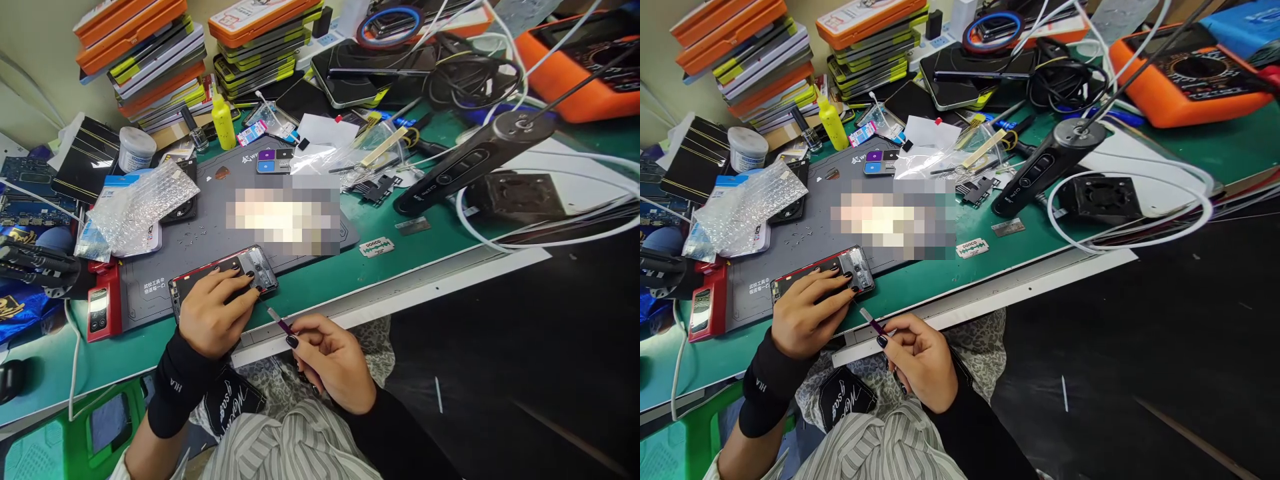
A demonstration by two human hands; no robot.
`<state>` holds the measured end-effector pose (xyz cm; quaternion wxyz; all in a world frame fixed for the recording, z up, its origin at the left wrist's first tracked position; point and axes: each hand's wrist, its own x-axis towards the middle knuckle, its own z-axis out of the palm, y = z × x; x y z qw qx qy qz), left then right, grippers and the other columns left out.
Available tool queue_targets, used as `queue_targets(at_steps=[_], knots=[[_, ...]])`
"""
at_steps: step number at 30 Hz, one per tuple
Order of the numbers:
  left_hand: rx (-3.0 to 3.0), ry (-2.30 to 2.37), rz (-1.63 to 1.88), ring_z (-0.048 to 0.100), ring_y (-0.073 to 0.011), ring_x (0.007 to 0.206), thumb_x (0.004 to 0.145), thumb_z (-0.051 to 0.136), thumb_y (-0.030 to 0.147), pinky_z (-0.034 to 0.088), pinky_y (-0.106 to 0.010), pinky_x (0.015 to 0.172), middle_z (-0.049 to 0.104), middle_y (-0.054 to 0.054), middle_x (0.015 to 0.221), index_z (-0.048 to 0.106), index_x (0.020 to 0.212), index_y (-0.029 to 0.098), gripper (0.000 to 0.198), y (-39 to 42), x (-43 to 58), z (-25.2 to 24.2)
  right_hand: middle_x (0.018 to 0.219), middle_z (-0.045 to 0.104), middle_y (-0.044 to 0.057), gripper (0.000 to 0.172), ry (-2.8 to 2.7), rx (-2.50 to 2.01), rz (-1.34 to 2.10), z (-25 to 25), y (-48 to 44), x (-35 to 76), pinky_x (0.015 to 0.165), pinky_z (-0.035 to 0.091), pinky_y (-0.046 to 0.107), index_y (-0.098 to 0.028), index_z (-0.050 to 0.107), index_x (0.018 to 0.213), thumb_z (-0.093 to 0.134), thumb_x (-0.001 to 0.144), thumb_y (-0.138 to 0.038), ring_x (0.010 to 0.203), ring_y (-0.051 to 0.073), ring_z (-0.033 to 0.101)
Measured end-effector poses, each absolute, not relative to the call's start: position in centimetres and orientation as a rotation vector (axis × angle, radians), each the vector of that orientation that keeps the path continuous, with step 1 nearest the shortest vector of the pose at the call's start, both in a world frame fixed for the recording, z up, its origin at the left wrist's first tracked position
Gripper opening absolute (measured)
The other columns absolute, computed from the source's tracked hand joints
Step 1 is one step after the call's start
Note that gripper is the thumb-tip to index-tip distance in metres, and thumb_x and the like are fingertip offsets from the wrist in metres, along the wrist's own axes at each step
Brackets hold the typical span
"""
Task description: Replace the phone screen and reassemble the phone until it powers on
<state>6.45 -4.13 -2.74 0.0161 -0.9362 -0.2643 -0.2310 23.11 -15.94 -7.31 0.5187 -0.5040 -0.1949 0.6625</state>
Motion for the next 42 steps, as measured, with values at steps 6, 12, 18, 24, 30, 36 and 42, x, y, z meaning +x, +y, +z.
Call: queue_targets(at_steps=[6,12,18,24,30,36,42], knots=[[-2.884,-0.951,-0.790,0.067,-0.0219,0.090,0.080,0.066,0.017,0.056,-0.039,0.083,0.074,-0.005,0.091,0.071,0.087,0.018,0.008,-4.4,7.8,-2.1,0.044,0.053,-0.008,0.030,-0.451,-1.174,1.569,-8.1,-16.1,23.1,0.030,0.019,0.015,-0.019,0.050,0.084,0.062,0.080,-0.047,0.026,0.003,0.031],[-2.861,-1.121,-0.804,0.062,-0.0182,0.075,0.083,0.063,0.020,0.053,-0.036,0.071,0.071,-0.005,0.078,0.071,0.078,0.018,0.009,-4.2,9.1,-1.6,0.045,0.052,-0.008,0.032,-0.454,-1.148,1.573,-8.0,-16.2,23.2,0.029,0.020,0.015,-0.019,0.050,0.084,0.061,0.081,-0.048,0.027,0.002,0.030],[-2.890,-1.220,-0.829,0.062,-0.0171,0.077,0.082,0.064,0.022,0.051,-0.035,0.072,0.071,-0.003,0.080,0.070,0.077,0.020,0.008,-4.1,9.0,-1.7,0.045,0.053,-0.008,0.030,-0.446,-1.129,1.587,-8.3,-16.1,23.2,0.029,0.019,0.015,-0.019,0.049,0.085,0.061,0.081,-0.046,0.026,0.003,0.030],[-2.891,-1.255,-0.828,0.062,-0.0174,0.076,0.080,0.067,0.022,0.051,-0.034,0.070,0.070,-0.003,0.079,0.071,0.076,0.020,0.006,-4.0,9.2,-1.4,0.046,0.052,-0.008,0.027,-0.435,-1.104,1.589,-8.6,-16.1,23.2,0.029,0.019,0.015,-0.019,0.049,0.085,0.061,0.081,-0.043,0.025,0.002,0.029],[-2.900,-1.303,-0.851,0.062,-0.0177,0.080,0.079,0.066,0.019,0.051,-0.035,0.073,0.069,-0.003,0.080,0.072,0.077,0.021,0.007,-4.2,9.3,-1.3,0.046,0.052,-0.009,0.024,-0.397,-1.145,1.583,-7.5,-16.0,23.3,0.031,0.018,0.014,-0.018,0.050,0.085,0.061,0.081,-0.040,0.027,0.001,0.028],[-2.868,-1.387,-0.909,0.061,-0.0174,0.080,0.078,0.067,0.018,0.050,-0.035,0.075,0.068,-0.003,0.079,0.071,0.076,0.020,0.005,-4.4,9.6,-1.6,0.046,0.051,-0.009,0.025,-0.384,-1.147,1.577,-7.3,-16.0,23.3,0.032,0.018,0.014,-0.018,0.050,0.083,0.062,0.081,-0.040,0.027,0.000,0.028],[-2.856,-1.452,-0.920,0.061,-0.0177,0.083,0.076,0.067,0.016,0.050,-0.034,0.076,0.068,-0.003,0.079,0.072,0.076,0.020,0.006,-4.6,9.6,-1.6,0.046,0.051,-0.009,0.029,-0.427,-1.047,1.585,-9.0,-16.4,23.0,0.028,0.019,0.013,-0.019,0.050,0.085,0.060,0.084,-0.045,0.026,0.001,0.028]])
